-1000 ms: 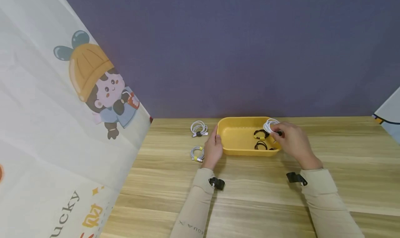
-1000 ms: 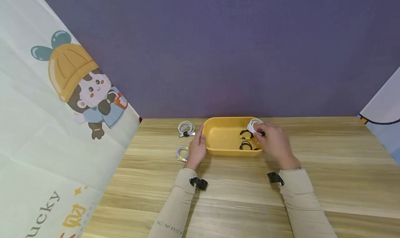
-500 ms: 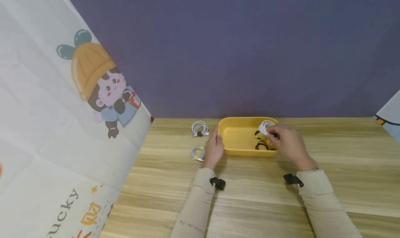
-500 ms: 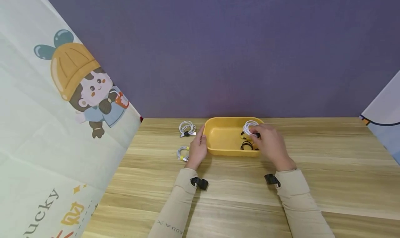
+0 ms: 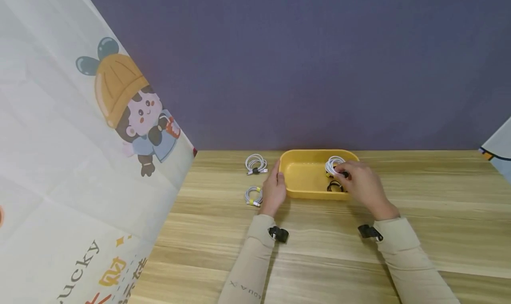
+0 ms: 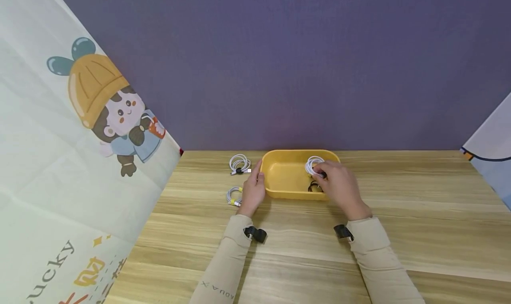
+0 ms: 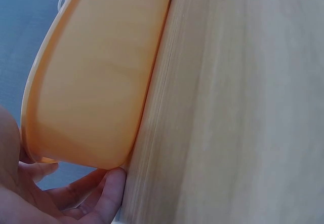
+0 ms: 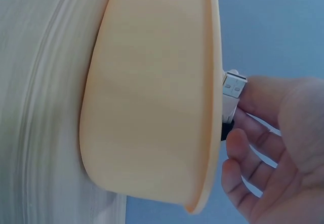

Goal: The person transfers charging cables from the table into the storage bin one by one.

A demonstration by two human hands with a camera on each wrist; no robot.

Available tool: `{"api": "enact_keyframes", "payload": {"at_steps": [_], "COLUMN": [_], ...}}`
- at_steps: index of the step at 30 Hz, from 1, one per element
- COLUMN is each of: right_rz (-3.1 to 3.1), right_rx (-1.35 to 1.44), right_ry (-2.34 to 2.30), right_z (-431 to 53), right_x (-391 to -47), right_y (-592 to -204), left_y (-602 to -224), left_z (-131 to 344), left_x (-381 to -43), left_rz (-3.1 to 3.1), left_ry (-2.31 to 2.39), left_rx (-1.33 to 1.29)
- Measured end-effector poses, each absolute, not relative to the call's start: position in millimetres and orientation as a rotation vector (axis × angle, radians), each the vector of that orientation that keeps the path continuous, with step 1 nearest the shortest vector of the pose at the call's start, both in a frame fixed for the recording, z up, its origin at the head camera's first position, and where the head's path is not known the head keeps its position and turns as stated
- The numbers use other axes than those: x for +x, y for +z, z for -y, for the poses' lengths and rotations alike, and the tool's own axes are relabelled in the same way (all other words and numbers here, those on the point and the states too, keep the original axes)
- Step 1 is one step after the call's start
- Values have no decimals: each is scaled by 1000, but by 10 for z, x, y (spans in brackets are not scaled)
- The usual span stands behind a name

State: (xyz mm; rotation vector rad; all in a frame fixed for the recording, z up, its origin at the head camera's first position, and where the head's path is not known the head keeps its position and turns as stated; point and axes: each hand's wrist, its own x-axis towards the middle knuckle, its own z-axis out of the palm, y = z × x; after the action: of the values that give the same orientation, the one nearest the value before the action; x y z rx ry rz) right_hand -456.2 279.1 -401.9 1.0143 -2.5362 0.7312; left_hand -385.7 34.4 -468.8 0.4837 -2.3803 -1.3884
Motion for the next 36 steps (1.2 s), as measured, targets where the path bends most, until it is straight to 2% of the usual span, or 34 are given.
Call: {"api": "enact_keyframes", "payload": {"at_steps": [17,21,36], "right_rz": [2493,2499,2496], "right_rx": [1024,991,905], "right_ry": [776,776,785], "right_z": [-2637,-2573,-2423], "right_x": [-4519,-4339,-4004], "right_y": [-4123,-4155,-4363], "left_y": [-4691,-4690,-4780], "left_z": [-333,-282,-185], "left_x": [-3848,-3735,-3523], "left_rz": [2364,2382,2423], "left_ry": [-1410,-1419,-1405], "left_rx": [485,458,399]}}
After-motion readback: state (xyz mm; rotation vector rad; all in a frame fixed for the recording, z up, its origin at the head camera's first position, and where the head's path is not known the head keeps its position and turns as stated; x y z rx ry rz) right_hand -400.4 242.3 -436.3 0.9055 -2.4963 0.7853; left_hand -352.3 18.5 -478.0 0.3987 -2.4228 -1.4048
